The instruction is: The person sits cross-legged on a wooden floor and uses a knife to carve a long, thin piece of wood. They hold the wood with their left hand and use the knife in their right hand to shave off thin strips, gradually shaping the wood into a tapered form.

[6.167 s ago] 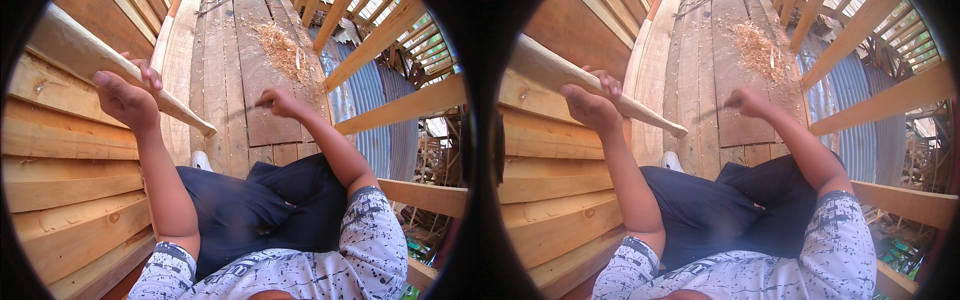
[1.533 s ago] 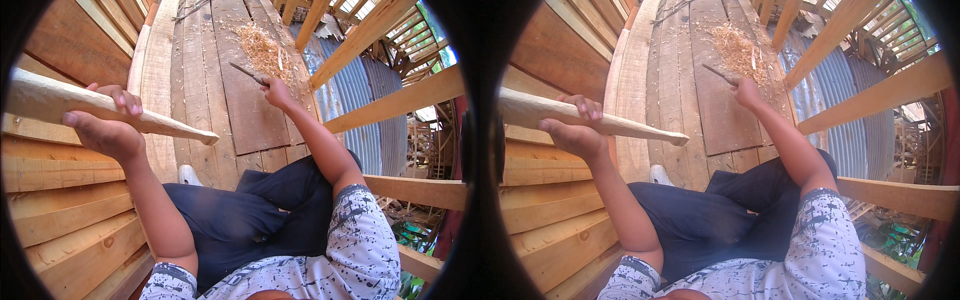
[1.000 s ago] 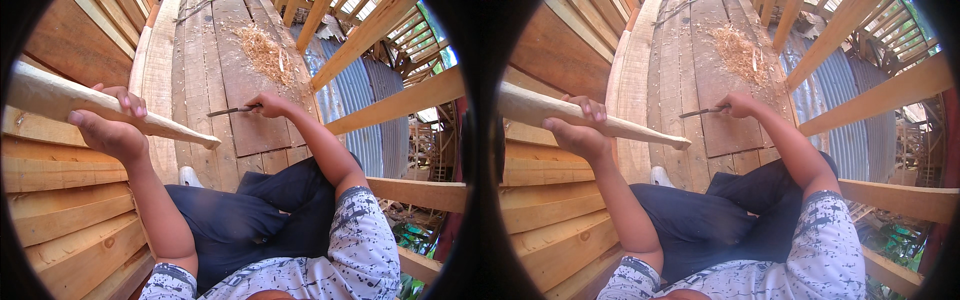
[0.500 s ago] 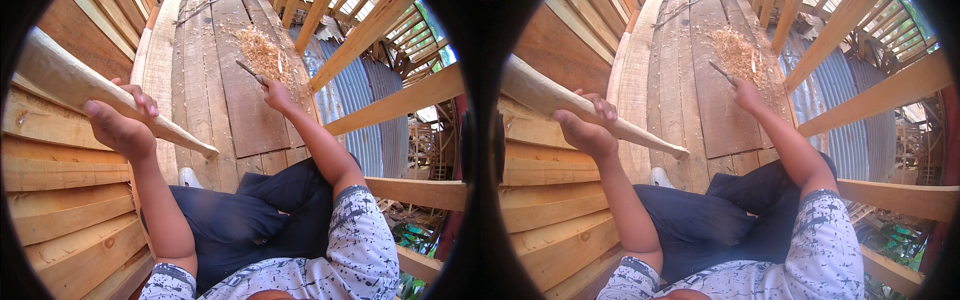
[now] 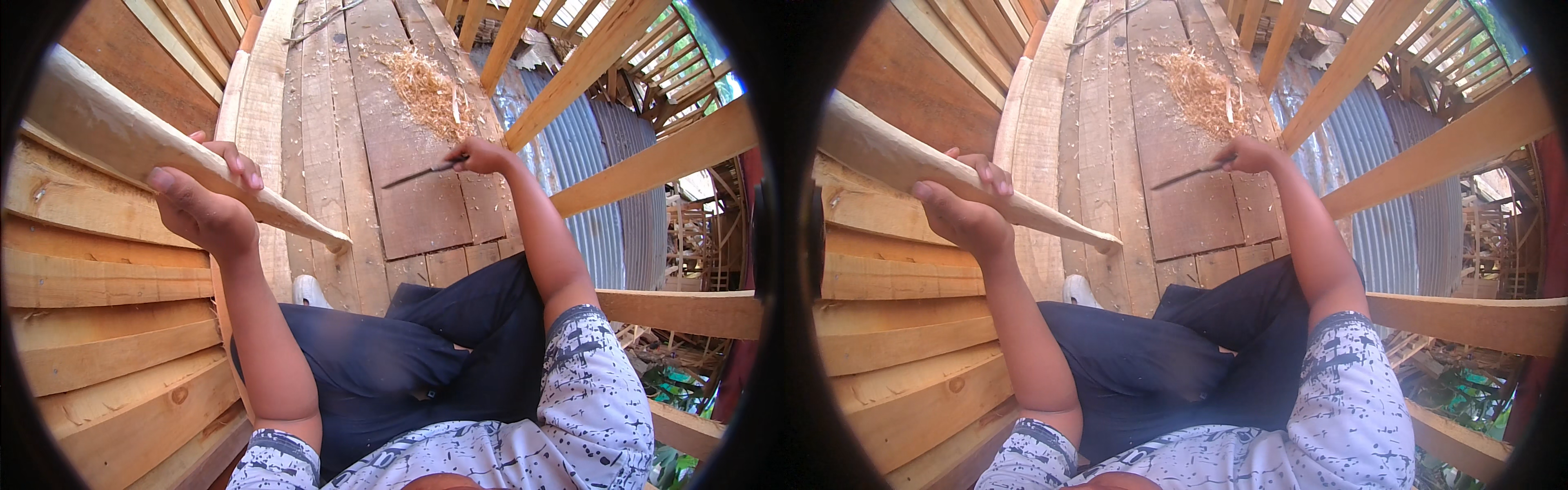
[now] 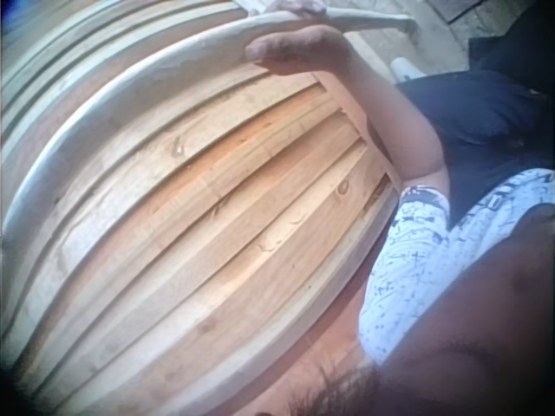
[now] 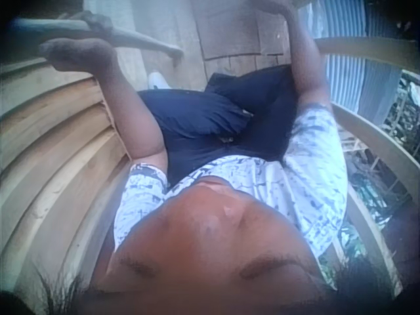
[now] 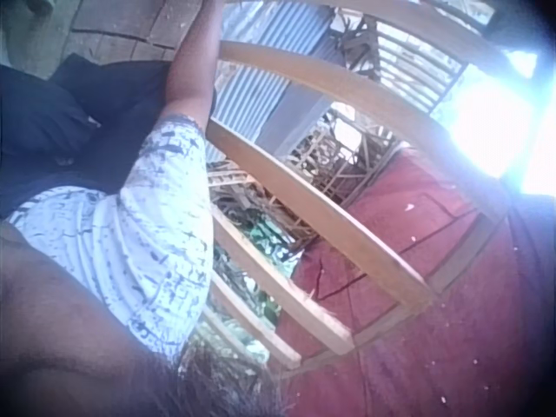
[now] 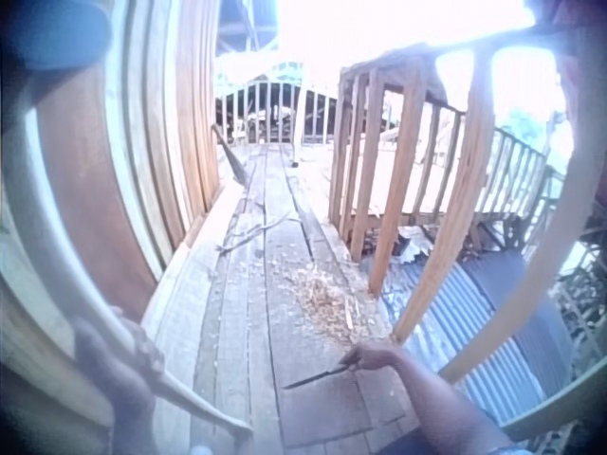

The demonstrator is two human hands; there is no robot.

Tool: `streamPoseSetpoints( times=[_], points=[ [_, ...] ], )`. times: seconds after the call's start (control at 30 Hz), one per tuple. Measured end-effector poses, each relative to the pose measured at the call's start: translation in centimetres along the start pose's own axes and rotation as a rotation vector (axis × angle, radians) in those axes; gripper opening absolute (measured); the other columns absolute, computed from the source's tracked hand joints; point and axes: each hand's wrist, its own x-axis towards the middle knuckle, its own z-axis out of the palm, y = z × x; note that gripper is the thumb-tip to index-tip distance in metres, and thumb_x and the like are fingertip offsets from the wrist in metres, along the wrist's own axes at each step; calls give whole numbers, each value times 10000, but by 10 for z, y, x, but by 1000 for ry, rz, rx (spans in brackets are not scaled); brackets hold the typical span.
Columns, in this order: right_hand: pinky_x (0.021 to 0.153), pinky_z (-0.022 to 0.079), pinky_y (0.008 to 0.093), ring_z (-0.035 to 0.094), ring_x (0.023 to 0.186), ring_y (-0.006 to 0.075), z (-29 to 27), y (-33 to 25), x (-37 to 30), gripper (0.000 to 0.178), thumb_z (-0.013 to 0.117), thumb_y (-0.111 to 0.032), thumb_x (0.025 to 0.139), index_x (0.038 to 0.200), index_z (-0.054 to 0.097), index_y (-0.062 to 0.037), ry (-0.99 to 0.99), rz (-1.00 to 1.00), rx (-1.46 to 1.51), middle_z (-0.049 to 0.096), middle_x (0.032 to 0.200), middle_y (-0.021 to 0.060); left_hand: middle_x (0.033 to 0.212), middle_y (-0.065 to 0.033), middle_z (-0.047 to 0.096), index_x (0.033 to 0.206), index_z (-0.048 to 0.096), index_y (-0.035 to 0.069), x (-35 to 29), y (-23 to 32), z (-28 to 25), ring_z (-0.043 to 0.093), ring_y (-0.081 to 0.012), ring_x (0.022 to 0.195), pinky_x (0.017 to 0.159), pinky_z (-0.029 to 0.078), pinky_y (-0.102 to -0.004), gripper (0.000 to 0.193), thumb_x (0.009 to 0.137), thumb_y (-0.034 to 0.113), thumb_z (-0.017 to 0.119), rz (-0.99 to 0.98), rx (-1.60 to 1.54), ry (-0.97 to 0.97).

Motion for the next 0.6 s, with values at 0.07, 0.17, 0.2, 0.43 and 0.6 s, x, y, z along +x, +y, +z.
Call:
streamPoseSetpoints(
  times=[0.07, 0.17, 0.2, 0.43, 0.6],
  points=[
    [830, 517, 390, 682, 910, 283, 0, 16, -6, 308, 678, -115, 861, 1168, 706, -120, -37, 114, -64, 724, 992, 152, 628, -79, 451, 1086, 424, 0, 0, 0, 1, 438, -152, 510, 471, 403, -277, 782, 924, 754, 300, -6, -6, -5],
    [849, 514, 373, 681, 932, 262, 2, 25, -2, 322, 701, -130, 846, 1167, 710, -122, 349, 356, -36, 729, 1030, 131, 627, -77, 450, 1092, 421, 0, 0, 0, 1, 437, -151, 506, 471, 402, -276, 778, 927, 750, 301, -17, -22, -8],
    [815, 512, 327, 654, 855, 180, 2, 28, 1, 314, 739, -92, 828, 1141, 713, -87, 430, 431, 4, 740, 964, 74, 627, -75, 450, 1094, 420, -1, 0, 1, 3, 436, -150, 504, 471, 403, -277, 777, 928, 749, 301, -23, -27, -2],
    [870, 518, 359, 678, 979, 260, -15, 49, -14, 364, 770, -124, 774, 1133, 720, -91, 34, 254, -82, 728, 1045, 135, 628, -70, 449, 1100, 416, -5, 4, 0, -1, 431, -147, 496, 462, 402, -277, 777, 933, 744, 298, -5, -28, 15],
    [800, 520, 374, 679, 923, 271, -24, 44, -12, 307, 684, -188, 827, 1081, 710, -18, 260, 410, -7, 715, 993, 177, 626, -68, 447, 1093, 425, 2, 2, 5, 2, 424, -144, 488, 458, 395, -273, 774, 933, 747, 291, -40, -64, 10]
  ],
)
